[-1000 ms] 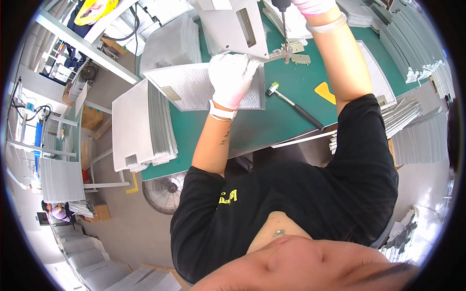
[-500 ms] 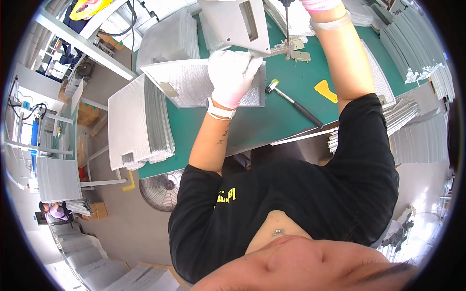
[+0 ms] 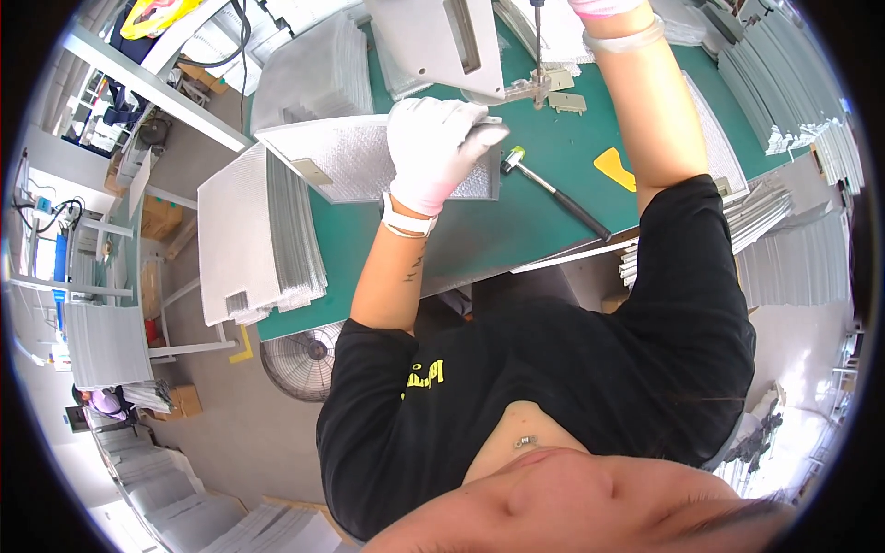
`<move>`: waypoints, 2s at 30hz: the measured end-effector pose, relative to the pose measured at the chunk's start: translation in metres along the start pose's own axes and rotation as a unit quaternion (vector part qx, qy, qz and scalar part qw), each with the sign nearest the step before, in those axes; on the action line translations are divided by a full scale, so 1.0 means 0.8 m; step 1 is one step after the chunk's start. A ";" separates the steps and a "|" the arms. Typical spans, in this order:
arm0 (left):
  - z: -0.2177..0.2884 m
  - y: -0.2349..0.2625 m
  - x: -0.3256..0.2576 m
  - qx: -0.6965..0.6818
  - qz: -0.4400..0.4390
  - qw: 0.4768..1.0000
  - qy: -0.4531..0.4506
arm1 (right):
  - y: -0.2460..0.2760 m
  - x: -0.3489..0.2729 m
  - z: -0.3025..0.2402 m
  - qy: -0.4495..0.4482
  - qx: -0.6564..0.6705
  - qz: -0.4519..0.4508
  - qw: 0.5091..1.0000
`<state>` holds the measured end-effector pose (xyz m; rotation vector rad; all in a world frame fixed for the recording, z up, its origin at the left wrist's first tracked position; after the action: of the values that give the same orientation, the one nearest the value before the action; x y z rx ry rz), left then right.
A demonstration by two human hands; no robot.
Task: Assembling a metal mesh filter by fitting it into a metal frame, securing it with a hammer, and using an electric drill.
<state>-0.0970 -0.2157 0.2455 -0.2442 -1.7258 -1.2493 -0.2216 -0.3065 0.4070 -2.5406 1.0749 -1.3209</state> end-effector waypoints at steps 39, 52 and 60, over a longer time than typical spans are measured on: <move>-0.012 -0.002 -0.002 -0.023 0.036 0.999 -0.001 | -0.010 0.003 -0.010 0.034 -0.156 -0.032 0.987; -0.004 0.003 0.002 -0.024 0.023 0.999 0.001 | 0.011 0.009 -0.011 0.046 -0.175 -0.005 0.983; -0.008 0.001 0.001 -0.033 0.021 0.999 0.008 | 0.018 0.012 0.003 -0.010 0.030 0.058 0.998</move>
<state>-0.0933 -0.2206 0.2467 -0.3072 -1.6594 -1.2757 -0.2239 -0.3236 0.4066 -2.4033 1.1413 -1.2775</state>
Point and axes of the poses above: each hand's wrist, its own x-axis towards the middle knuckle, its own y-axis out of the back of the hand, z = x × y, the point moved 10 cm from there along x, towards the middle knuckle, and after that the axes turned 12 degrees about -z, right-handed, at the moved point
